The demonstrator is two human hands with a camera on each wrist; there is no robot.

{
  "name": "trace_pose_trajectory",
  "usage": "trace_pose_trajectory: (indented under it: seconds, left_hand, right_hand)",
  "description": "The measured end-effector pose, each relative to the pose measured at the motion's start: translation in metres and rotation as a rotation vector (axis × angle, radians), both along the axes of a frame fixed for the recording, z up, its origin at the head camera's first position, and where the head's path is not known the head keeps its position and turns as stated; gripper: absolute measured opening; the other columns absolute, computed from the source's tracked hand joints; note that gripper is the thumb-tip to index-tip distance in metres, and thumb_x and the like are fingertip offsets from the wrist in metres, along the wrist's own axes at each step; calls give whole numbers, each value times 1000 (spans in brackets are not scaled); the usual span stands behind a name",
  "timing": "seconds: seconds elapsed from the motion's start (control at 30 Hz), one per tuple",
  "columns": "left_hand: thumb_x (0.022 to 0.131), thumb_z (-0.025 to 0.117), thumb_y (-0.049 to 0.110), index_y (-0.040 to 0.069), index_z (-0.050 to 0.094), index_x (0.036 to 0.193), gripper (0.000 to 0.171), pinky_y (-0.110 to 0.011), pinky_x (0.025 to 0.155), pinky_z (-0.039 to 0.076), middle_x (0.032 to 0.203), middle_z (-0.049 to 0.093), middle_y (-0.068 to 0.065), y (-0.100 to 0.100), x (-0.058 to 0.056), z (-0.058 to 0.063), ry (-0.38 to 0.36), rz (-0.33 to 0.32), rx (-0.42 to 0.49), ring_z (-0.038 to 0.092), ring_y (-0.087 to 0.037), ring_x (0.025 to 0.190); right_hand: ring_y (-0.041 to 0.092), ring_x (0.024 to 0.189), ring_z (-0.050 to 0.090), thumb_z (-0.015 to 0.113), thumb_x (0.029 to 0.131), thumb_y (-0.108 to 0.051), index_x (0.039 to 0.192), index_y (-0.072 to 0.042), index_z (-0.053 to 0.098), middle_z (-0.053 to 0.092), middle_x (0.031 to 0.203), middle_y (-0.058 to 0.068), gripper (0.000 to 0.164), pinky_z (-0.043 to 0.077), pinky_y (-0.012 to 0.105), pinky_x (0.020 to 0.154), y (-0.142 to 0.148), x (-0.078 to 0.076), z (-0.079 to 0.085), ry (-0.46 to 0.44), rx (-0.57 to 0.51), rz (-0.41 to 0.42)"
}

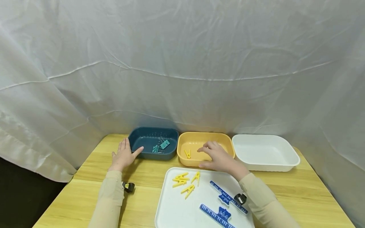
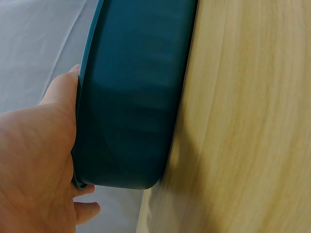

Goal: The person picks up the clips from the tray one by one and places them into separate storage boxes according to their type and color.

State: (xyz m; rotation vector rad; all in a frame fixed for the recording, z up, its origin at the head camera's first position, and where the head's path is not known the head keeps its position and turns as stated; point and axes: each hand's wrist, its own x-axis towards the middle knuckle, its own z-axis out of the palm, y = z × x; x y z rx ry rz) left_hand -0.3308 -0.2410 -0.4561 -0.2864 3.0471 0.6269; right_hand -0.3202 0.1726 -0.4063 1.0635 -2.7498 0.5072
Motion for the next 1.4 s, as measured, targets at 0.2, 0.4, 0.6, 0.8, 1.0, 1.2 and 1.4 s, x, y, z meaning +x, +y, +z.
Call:
trace_pose_trajectory:
  seconds: [0.2, 0.4, 0.6, 0.8, 1.0, 1.2, 1.4]
  left_hand:
    - [81, 24, 88, 2, -8, 155, 118, -74, 112, 5, 164, -6, -21, 0, 0, -1, 4, -3, -1, -4, -41, 151]
    - [81, 24, 87, 2, -8, 155, 117, -74, 112, 5, 164, -6, -20, 0, 0, 0, 7, -2, -2, -3, -40, 151]
    - [87, 31, 81, 1, -8, 155, 112, -75, 112, 5, 163, -6, -21, 0, 1, 0, 8, 0, 4, -4, -41, 151]
    - [84, 28, 84, 2, -9, 155, 115, -74, 112, 4, 164, -7, -20, 0, 0, -1, 5, 2, 10, -4, -41, 151]
    - [82, 25, 87, 2, -9, 155, 117, -74, 112, 4, 164, -7, -20, 1, -1, -1, 4, 2, 7, -5, -41, 151]
    - [91, 37, 74, 1, -8, 155, 107, -74, 112, 4, 164, -6, -21, 1, -1, 0, 6, 4, 14, -4, -41, 151]
    - [91, 37, 74, 1, -8, 155, 107, -74, 112, 5, 163, -5, -21, 1, -1, 0, 4, 1, 18, -3, -42, 151]
  right_hand:
    - [15, 103, 48, 83, 76, -38, 121, -22, 66, 57, 113, -2, 51, 47, 36, 86, 2, 7, -1, 33, 12, 18]
    - [17, 110, 48, 82, 76, -38, 122, -23, 66, 56, 117, -2, 50, 49, 39, 91, 3, 15, -3, 6, 31, 11]
    - [16, 109, 47, 81, 78, -37, 121, -20, 67, 55, 116, -2, 48, 49, 38, 91, 5, 21, -5, -14, 44, 27]
    - [14, 106, 47, 80, 80, -36, 122, -18, 67, 56, 115, -3, 48, 50, 37, 90, 7, 27, -10, -40, 46, 46]
    - [7, 101, 46, 80, 79, -35, 122, -18, 67, 56, 111, -8, 49, 48, 30, 85, 8, 28, -18, -16, 42, 124]
    - [5, 100, 46, 78, 81, -39, 122, -22, 66, 56, 112, -11, 46, 48, 28, 86, 5, 27, -24, -83, 79, 147]
    - [7, 99, 47, 76, 82, -42, 123, -22, 65, 57, 114, -8, 47, 48, 30, 87, 0, 27, -27, -135, 132, 149]
